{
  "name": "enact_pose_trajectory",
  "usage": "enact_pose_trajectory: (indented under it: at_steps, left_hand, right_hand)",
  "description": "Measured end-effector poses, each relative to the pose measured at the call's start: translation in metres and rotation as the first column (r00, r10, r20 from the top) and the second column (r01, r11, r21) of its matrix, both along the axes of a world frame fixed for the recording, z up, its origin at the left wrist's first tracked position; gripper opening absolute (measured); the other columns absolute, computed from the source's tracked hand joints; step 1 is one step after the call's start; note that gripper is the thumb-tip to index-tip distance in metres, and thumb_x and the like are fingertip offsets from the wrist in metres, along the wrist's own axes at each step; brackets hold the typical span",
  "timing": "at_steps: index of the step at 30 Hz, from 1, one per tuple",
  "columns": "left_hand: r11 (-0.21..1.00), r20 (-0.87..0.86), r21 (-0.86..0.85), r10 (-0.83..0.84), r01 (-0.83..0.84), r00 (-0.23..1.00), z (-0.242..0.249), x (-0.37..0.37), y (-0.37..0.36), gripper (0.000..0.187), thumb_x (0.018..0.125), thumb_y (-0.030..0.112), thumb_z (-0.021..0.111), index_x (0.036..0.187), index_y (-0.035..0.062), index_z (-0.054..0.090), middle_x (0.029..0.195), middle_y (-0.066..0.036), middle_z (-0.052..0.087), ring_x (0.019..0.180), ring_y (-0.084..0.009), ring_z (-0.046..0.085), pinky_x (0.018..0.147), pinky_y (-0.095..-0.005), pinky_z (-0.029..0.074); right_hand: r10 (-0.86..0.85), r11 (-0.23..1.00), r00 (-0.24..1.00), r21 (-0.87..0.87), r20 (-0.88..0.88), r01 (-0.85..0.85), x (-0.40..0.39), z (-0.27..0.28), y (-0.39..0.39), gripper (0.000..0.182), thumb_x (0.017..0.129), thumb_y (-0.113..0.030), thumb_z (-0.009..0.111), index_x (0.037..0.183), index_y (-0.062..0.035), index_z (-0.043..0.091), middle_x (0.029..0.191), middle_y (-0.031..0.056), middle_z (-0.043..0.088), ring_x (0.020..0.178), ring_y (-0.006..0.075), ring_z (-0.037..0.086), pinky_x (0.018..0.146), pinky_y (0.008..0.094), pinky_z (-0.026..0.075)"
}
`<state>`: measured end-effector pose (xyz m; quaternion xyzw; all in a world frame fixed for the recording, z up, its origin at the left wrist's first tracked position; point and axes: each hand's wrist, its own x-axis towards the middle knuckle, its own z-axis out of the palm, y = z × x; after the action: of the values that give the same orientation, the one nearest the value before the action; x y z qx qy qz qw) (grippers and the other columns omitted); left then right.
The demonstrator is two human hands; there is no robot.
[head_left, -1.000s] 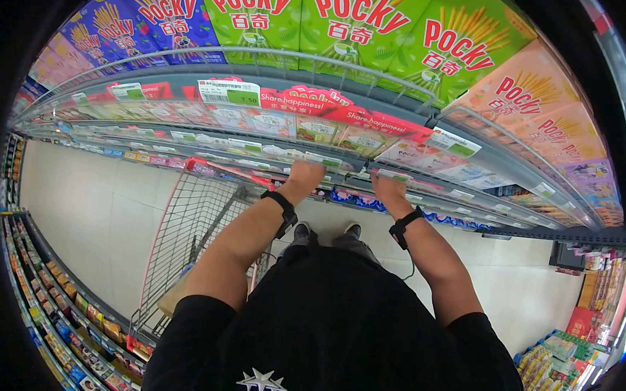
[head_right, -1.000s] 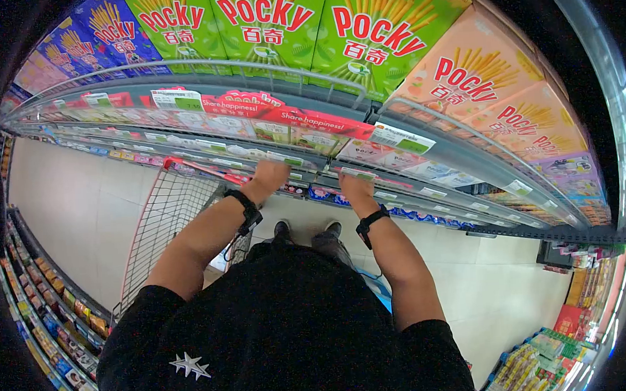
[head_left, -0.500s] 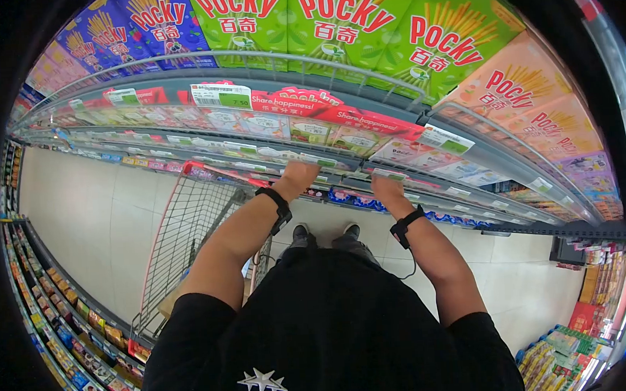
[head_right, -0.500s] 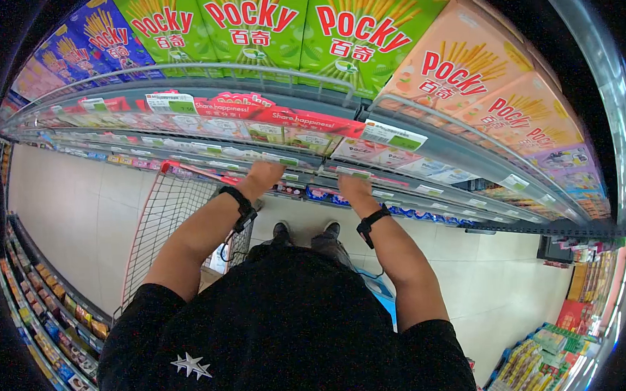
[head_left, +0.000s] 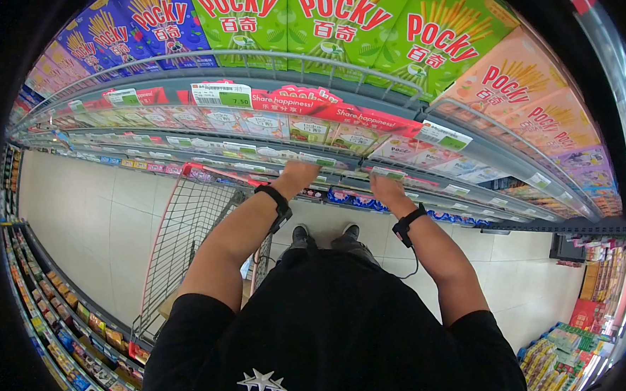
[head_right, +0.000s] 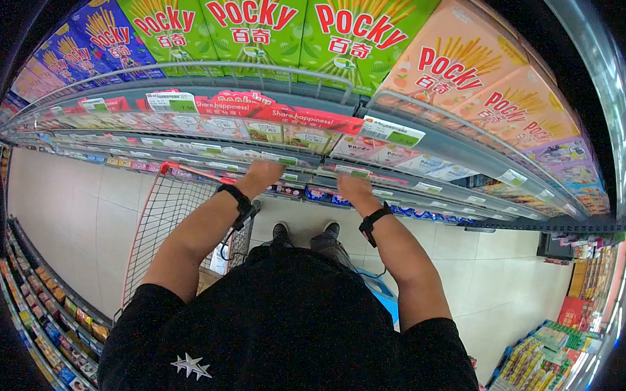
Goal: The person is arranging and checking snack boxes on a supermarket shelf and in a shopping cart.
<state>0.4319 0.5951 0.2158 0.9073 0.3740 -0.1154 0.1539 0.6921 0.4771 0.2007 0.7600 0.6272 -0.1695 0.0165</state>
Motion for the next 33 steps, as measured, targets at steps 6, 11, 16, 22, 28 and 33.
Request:
enact_pose_trajectory:
  at_steps: [6,11,16,22,28,33]
  left_hand:
    - [0.953,0.283,0.303,-0.101,0.01,0.954,-0.002,0.002,-0.007,0.034,0.098,0.037,0.049,0.123,0.0206,0.065,0.095,-0.011,0.073,0.083,-0.0316,0.073,0.07,-0.0502,0.058]
    - [0.927,0.373,0.367,-0.078,-0.07,0.924,-0.021,0.012,-0.011,0.035,0.096,0.042,0.053,0.121,0.0211,0.065,0.094,-0.01,0.073,0.078,-0.0308,0.072,0.067,-0.048,0.058]
    - [0.939,0.484,0.34,-0.122,-0.058,0.866,-0.026,0.026,-0.015,0.035,0.095,0.044,0.054,0.116,0.019,0.067,0.094,-0.01,0.073,0.075,-0.0312,0.071,0.064,-0.0461,0.058]
    - [0.997,0.251,0.034,-0.079,0.073,0.965,-0.043,0.058,-0.015,0.037,0.097,0.042,0.05,0.122,0.0187,0.063,0.098,-0.013,0.072,0.085,-0.0317,0.071,0.072,-0.0491,0.058]
    - [0.982,0.318,0.181,-0.105,0.048,0.942,-0.05,0.068,-0.02,0.036,0.098,0.038,0.048,0.117,0.0136,0.067,0.099,-0.016,0.072,0.086,-0.0324,0.072,0.071,-0.0526,0.057]
    - [0.949,0.154,0.255,-0.227,0.183,0.962,-0.072,0.073,-0.012,0.028,0.093,0.017,0.05,0.115,0.0137,0.067,0.086,-0.012,0.074,0.073,-0.0267,0.074,0.056,-0.0476,0.057]
  right_hand:
    - [-0.055,0.972,0.998,-0.227,0.011,0.056,-0.009,0.034,0.005,0.056,0.1,-0.045,0.031,0.115,-0.0071,0.069,0.107,0.0211,0.07,0.105,0.0408,0.066,0.096,0.0528,0.047]
    - [-0.085,0.969,0.996,-0.228,0.036,0.091,0.004,0.019,-0.002,0.054,0.1,-0.043,0.032,0.112,-0.0077,0.07,0.109,0.021,0.07,0.103,0.04,0.067,0.096,0.0536,0.047]
    - [-0.026,0.99,0.989,-0.135,0.142,0.045,0.015,0.014,-0.007,0.045,0.101,-0.038,0.038,0.108,-0.0077,0.071,0.106,0.0204,0.071,0.098,0.0413,0.069,0.087,0.0555,0.051]
    - [-0.011,0.999,0.987,-0.037,0.161,0.018,0.025,-0.013,-0.009,0.037,0.098,-0.032,0.045,0.103,-0.0063,0.071,0.099,0.0194,0.072,0.093,0.0403,0.069,0.079,0.054,0.053]
    - [0.015,1.0,0.993,-0.027,0.118,-0.012,0.014,0.01,-0.007,0.019,0.085,-0.015,0.056,0.093,-0.007,0.071,0.098,0.0207,0.071,0.091,0.04,0.07,0.077,0.0512,0.056]
    - [0.006,0.998,0.995,0.063,0.096,-0.012,0.02,0.008,-0.014,0.02,0.085,-0.02,0.057,0.087,-0.0038,0.068,0.086,0.0213,0.07,0.083,0.0399,0.069,0.075,0.0533,0.053]
